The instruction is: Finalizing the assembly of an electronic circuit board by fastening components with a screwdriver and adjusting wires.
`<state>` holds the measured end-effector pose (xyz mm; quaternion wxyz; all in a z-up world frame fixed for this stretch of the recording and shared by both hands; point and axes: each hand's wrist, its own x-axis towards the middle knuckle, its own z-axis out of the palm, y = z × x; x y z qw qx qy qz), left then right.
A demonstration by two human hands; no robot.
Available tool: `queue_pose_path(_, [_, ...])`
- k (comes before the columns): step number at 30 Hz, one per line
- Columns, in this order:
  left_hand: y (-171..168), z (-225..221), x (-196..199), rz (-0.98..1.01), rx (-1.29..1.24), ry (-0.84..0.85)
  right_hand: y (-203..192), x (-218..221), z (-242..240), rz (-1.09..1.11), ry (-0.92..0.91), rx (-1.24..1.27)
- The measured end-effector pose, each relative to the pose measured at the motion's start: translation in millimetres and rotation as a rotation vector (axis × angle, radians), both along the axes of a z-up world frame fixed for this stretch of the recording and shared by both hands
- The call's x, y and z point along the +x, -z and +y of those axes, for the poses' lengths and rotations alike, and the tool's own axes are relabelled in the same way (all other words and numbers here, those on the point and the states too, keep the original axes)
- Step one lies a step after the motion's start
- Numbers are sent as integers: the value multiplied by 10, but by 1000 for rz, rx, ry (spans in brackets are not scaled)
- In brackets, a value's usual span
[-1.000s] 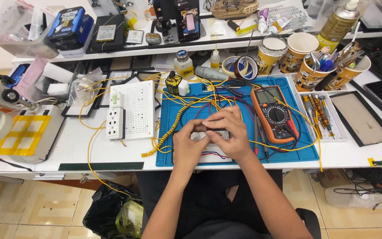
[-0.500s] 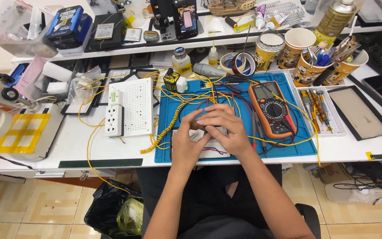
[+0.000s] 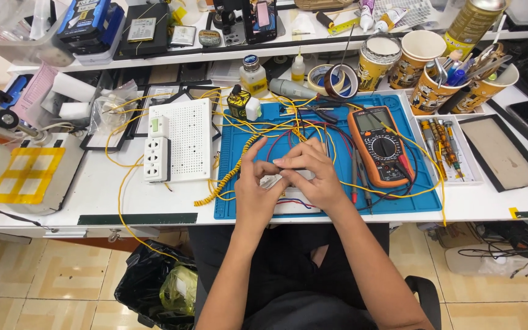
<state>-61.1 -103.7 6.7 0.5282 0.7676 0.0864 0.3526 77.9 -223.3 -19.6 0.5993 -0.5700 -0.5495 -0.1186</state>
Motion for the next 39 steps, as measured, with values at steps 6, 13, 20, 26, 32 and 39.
queue_pose_path(6, [-254,7,-96,32,-36,141,-163,-95,-26,-9,11,-1])
queue_pose_path(13, [-137,12,31,-14,59,122,-20,59,-103,-7,25,-35])
queue_pose_path(20, [-137,51,-47,7,-9,170,-149,-105,-125,30,6,-68])
queue_pose_path(26, [-20,171,-72,218,401,71,-91,-44,-215,56,7,-113])
queue_pose_path(32, [-20,171,-62,312,476,43,-1,-8,-184,17,66,-100])
queue_pose_path(39, [3,126,-88,310,499,14,-82,-123,-164,-24,123,-69])
